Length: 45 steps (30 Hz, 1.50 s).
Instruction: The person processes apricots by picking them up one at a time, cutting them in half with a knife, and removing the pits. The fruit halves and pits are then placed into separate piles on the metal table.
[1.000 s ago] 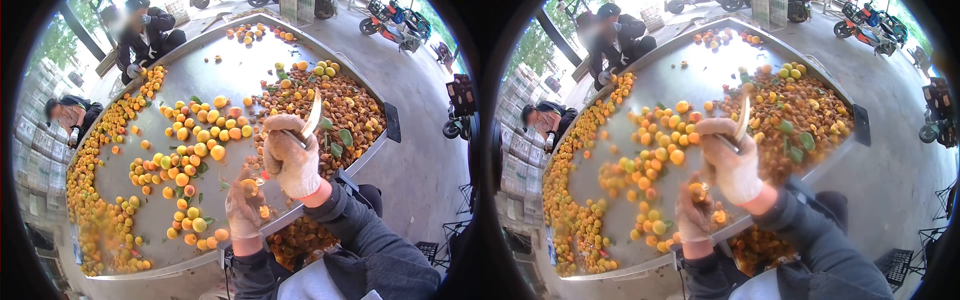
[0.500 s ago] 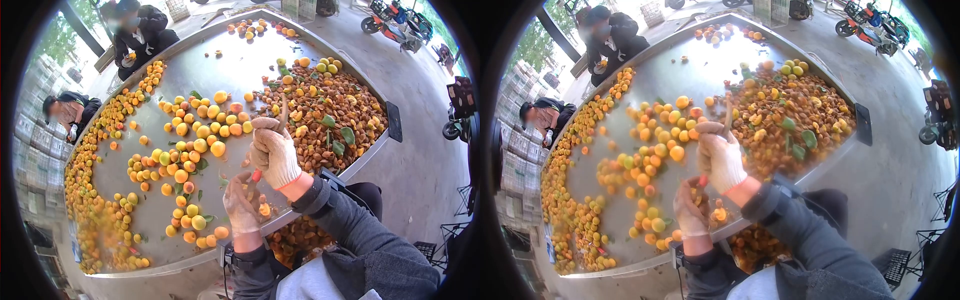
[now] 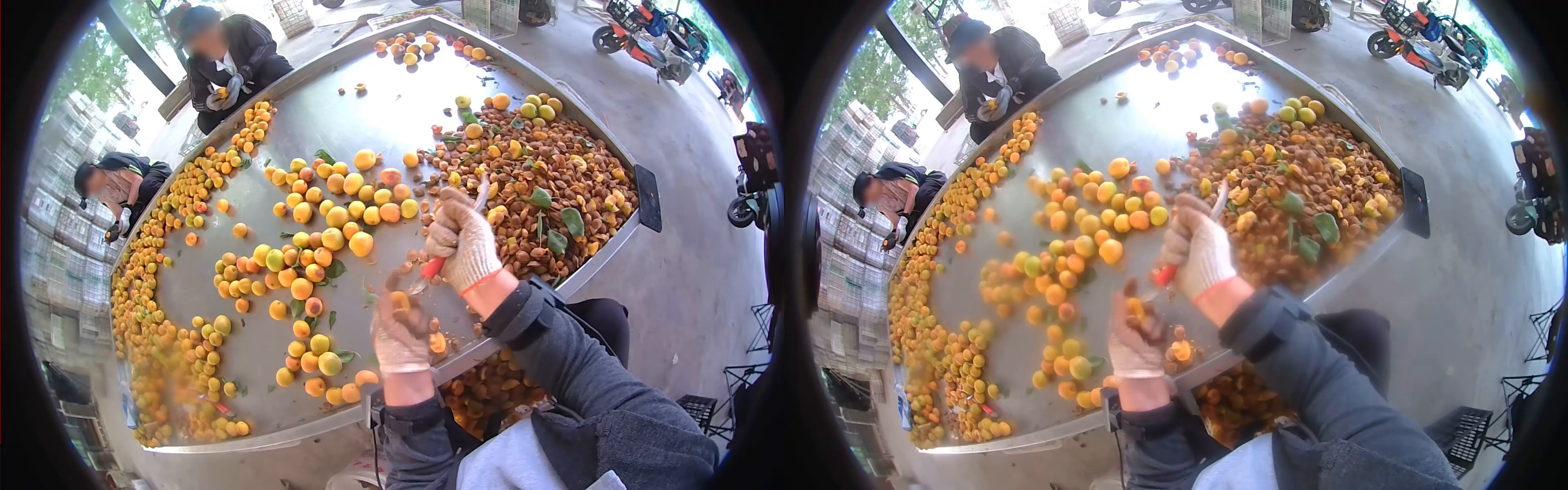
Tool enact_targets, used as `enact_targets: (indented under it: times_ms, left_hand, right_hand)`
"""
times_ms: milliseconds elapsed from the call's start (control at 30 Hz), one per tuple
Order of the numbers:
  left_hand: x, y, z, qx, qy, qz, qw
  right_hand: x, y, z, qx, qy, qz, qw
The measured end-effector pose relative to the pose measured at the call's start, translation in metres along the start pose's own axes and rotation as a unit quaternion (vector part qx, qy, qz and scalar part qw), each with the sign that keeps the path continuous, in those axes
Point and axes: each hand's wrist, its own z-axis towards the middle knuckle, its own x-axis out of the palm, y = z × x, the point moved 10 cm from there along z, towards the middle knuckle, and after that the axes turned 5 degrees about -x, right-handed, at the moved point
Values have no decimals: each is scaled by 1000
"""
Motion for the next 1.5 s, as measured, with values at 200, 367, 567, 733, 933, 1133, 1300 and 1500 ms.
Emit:
enact_targets:
  times_ms: [200,367,567,733,933,1133,1300,1500]
  left_hand:
    - [-20,-36,-15,145,-215,93,961]
    - [-25,-35,-12,161,-196,120,960]
    - [-29,-41,-20,142,-281,154,937]
    - [-22,-38,-15,129,-283,131,941]
    - [3,-46,-32,100,-229,263,932]
    - [88,22,-55,-166,124,400,893]
    - [37,-45,-37,73,-16,349,934]
    - [-47,-77,-46,167,-304,65,936]
  right_hand:
    - [72,2,-77,-358,463,-575,572]
    - [47,-36,-70,-210,475,-810,274]
    - [60,9,-47,-251,311,-819,411]
    - [47,-36,-78,-190,486,-791,319]
    - [49,-32,-32,-12,384,-641,665]
    - [75,-75,32,-194,319,-857,355]
    - [61,-123,49,-205,324,-864,325]
    - [74,-79,-26,-97,424,-627,646]
